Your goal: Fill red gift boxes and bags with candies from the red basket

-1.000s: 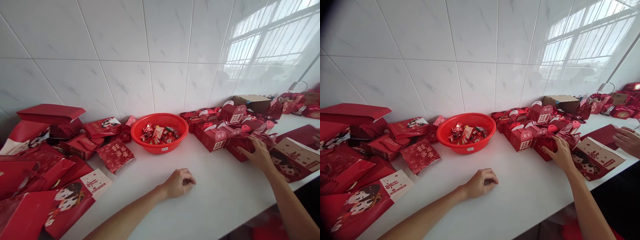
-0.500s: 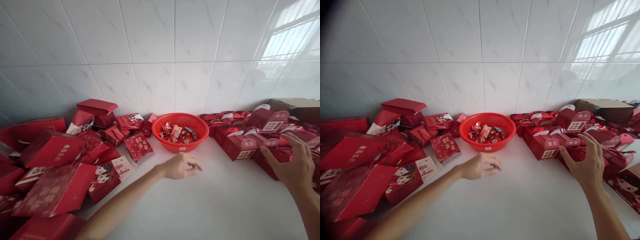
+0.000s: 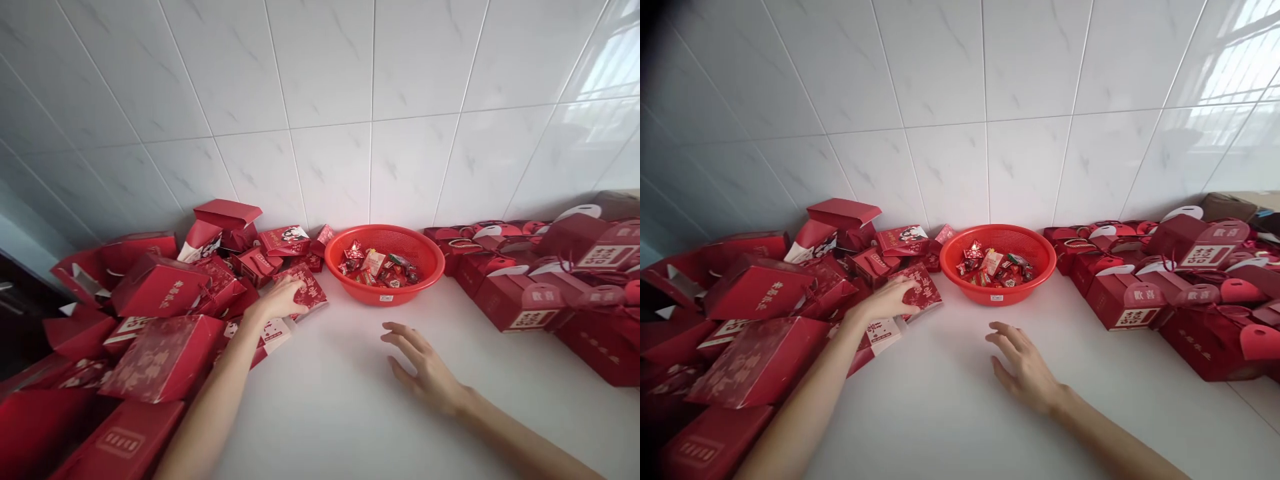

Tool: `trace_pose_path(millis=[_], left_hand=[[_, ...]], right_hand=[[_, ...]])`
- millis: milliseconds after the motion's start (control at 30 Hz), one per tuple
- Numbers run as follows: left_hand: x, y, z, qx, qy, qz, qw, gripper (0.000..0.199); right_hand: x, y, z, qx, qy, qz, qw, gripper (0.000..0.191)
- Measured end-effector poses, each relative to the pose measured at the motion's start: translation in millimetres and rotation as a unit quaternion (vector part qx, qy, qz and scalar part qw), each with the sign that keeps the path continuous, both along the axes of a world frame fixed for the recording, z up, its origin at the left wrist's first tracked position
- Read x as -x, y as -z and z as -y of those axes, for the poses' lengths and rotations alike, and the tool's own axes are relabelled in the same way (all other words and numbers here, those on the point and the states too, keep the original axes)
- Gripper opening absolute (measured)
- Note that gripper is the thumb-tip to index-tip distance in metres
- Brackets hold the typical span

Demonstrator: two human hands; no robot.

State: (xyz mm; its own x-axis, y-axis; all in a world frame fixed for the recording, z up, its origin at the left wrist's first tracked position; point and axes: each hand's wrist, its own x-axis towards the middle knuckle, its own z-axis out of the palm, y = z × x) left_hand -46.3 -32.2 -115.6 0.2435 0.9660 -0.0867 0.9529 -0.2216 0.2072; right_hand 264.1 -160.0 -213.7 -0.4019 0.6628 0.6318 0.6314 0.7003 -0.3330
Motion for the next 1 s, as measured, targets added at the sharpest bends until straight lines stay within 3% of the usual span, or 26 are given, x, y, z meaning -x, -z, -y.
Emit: trace_pose_path(millis=[100, 167, 267, 367, 467, 667, 867, 1000], left_hand=[[-16.4, 18.5, -3.6, -0.017, 0.001, -0.04, 0.999, 0.083], [-23.3, 25.1, -7.5, -0.004, 0.01, -0.062, 0.998, 0.087], [-24.5, 28.4, -11.1, 0.001, 0.022, -0.06, 0.998, 0.071], [-22.6, 29.4, -10.5, -0.052, 0.02, -0.043, 0.997, 0.051], [-24.6, 32.4, -8.7, -0.092, 0.013, -0.032, 0.995, 0.049], [-31.1, 40.3, -11.5, -0.098, 0.033, 0.012, 0.995, 0.038], [-26.5, 26.0, -12.7, -0.154, 0.039, 0.039, 0.987, 0.038], [-28.9, 4.7, -3.1, -0.264, 0.032, 0.137, 0.954, 0.047]], right_hand=[[0.6, 5.2, 2.1, 0.021, 0.002, 0.002, 1.0, 0.029], [0.2, 4.5, 1.2, 0.026, 0.005, -0.003, 1.0, 0.028], [0.7, 3.0, -1.0, 0.03, 0.009, -0.008, 0.999, 0.027], [4.1, 3.1, -2.8, 0.041, 0.007, -0.004, 0.999, 0.027], [10.7, 3.2, -4.8, 0.043, -0.007, 0.004, 0.999, 0.028], [30.7, -5.6, -14.5, 0.031, -0.051, 0.002, 0.998, 0.026], [59.2, -30.8, -33.9, 0.026, -0.085, -0.02, 0.996, 0.029], [81.4, -57.1, -46.8, 0.079, -0.087, -0.039, 0.992, 0.032]])
